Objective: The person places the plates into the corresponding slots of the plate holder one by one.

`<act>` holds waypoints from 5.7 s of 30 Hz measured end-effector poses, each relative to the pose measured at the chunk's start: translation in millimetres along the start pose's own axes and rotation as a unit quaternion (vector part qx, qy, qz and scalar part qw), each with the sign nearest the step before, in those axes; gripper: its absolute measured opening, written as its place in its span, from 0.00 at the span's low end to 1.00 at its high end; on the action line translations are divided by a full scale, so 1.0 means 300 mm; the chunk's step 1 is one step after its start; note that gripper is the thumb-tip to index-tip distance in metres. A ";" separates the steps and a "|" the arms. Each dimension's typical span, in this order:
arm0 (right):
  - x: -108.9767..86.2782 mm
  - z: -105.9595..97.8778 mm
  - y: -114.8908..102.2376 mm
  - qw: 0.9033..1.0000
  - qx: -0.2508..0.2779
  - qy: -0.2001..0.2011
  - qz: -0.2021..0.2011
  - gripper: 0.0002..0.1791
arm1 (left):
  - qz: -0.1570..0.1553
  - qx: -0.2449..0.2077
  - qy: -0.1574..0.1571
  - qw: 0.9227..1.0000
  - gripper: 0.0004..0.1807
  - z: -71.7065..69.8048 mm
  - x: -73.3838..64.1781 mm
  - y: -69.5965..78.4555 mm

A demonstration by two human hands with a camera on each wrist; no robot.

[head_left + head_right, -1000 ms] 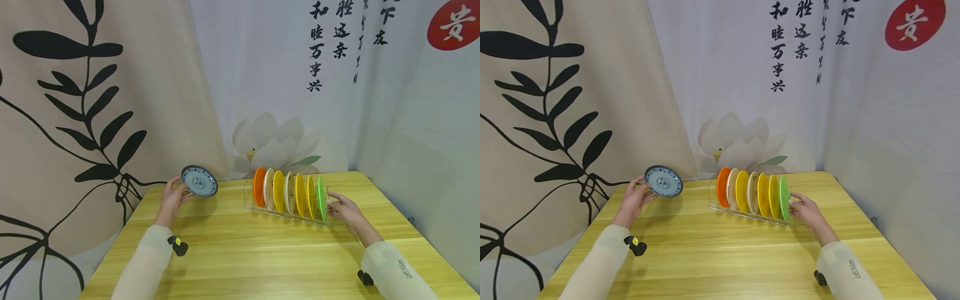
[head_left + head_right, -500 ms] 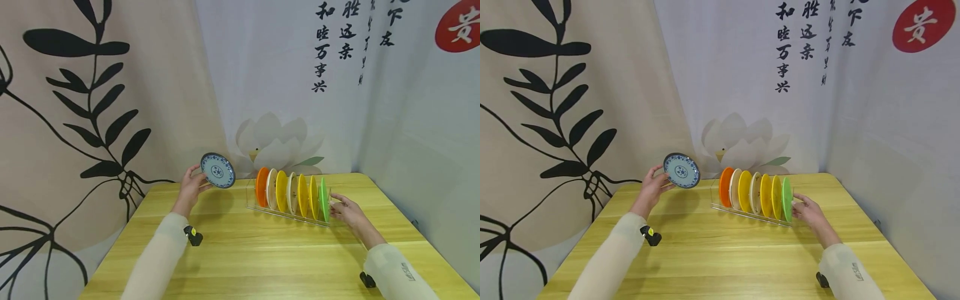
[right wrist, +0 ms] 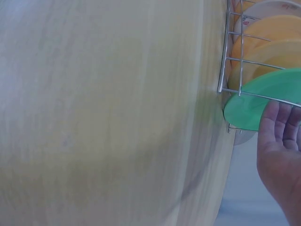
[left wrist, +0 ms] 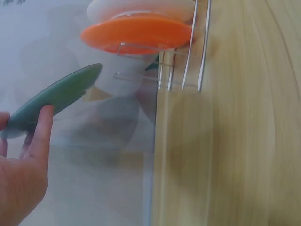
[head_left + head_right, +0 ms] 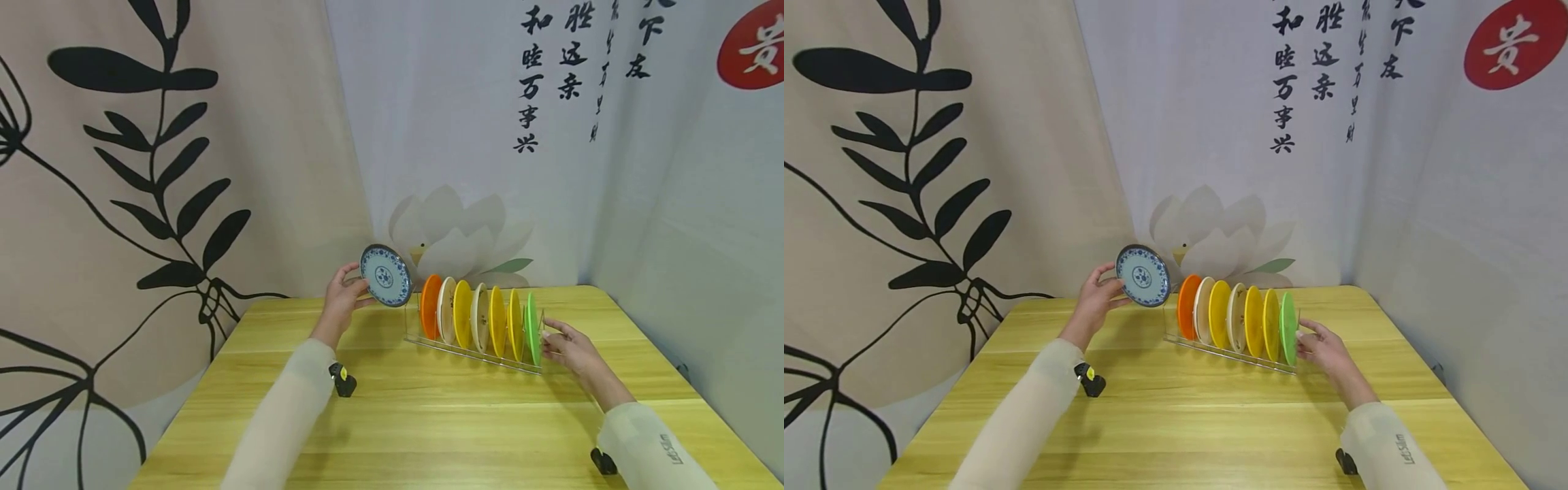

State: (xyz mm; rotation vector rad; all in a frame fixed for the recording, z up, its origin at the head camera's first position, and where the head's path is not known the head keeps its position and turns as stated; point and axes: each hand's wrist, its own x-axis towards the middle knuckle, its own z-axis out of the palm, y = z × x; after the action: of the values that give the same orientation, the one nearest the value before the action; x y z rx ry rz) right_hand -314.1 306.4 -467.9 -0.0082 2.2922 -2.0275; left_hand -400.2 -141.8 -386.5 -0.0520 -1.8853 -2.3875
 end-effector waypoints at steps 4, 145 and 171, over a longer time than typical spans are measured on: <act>-0.001 0.001 -0.002 1.000 -0.001 0.002 0.001 0.35 | 0.001 0.004 -0.008 1.000 0.26 0.035 0.004 -0.008; -0.044 0.070 -0.002 0.989 -0.106 -0.095 -0.041 0.41 | 0.034 0.191 0.066 0.979 0.45 0.272 -0.111 -0.342; -0.011 0.085 -0.035 0.979 -0.185 -0.063 -0.051 0.44 | 0.009 0.198 -0.035 0.979 0.51 0.346 -0.257 -0.298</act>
State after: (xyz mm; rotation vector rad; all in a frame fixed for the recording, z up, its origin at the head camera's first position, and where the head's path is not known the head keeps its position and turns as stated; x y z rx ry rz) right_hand -309.5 280.0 -460.5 -0.2747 2.5934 -1.5554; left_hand -335.8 -15.9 -455.7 -0.1233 -2.3417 -1.9756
